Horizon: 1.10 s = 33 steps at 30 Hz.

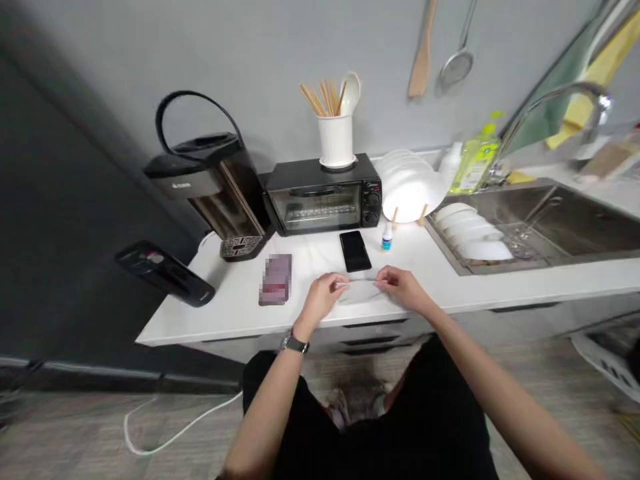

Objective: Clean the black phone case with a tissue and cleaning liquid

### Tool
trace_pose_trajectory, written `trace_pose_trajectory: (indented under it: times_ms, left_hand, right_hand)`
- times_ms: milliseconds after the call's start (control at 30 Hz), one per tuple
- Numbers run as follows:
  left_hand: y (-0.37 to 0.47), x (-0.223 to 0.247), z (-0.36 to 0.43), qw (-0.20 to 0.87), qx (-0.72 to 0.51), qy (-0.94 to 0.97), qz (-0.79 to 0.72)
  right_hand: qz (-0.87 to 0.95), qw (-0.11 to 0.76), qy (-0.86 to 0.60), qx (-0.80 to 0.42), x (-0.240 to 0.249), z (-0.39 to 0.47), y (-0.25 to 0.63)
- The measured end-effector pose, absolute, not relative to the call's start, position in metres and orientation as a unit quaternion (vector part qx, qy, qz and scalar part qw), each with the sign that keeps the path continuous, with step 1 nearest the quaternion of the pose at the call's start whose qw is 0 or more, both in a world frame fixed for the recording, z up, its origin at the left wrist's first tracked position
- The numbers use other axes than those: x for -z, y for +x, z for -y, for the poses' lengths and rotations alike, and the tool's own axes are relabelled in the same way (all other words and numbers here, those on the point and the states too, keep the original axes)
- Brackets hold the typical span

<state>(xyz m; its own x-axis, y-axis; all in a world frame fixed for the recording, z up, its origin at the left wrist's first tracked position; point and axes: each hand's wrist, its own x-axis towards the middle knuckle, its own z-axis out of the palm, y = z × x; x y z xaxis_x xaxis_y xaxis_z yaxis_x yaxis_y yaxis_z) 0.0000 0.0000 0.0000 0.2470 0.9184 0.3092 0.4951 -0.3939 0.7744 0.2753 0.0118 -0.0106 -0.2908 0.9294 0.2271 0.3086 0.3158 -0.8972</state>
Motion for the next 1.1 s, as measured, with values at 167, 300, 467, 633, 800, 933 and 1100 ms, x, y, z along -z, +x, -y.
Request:
trace_pose_trajectory:
  times_ms: [167,300,467,633,800,933,1100]
  left_hand:
    - [0.006,-0.008,-0.017,0.29,-0.367,0.743,-0.479]
    - [0.006,-0.01,-0.02,0.288,-0.366,0.737,-0.489]
    - [0.003,-0.018,-0.024,0.24,-0.353,0.77,-0.475]
    - [0.004,-0.035,-0.017,0.155,-0.418,0.809,-0.384]
    - [-0.008,-0.036,0.027,0.142,-0.367,0.847,-0.358]
    - [-0.018,-0.025,0.057,0.165,-0.291,0.872,-0.357]
    - [-0.012,-0.018,0.052,0.113,-0.203,0.879,-0.415]
  right_hand:
    - [0.685,0.441,-0.45,-0.366,0.007,-0.029,0.269]
    - [0.689,0.437,-0.451,-0.361,0.012,-0.034,0.269]
    - [0.701,0.44,-0.46,-0.322,0.006,-0.032,0.267]
    - [0.728,0.48,-0.428,-0.237,-0.019,-0.018,0.266]
    - [0.808,0.411,-0.373,-0.199,-0.02,0.027,0.284]
    - [0.844,0.332,-0.364,-0.213,-0.006,0.059,0.292]
    - [0.848,0.318,-0.38,-0.188,-0.005,0.052,0.276]
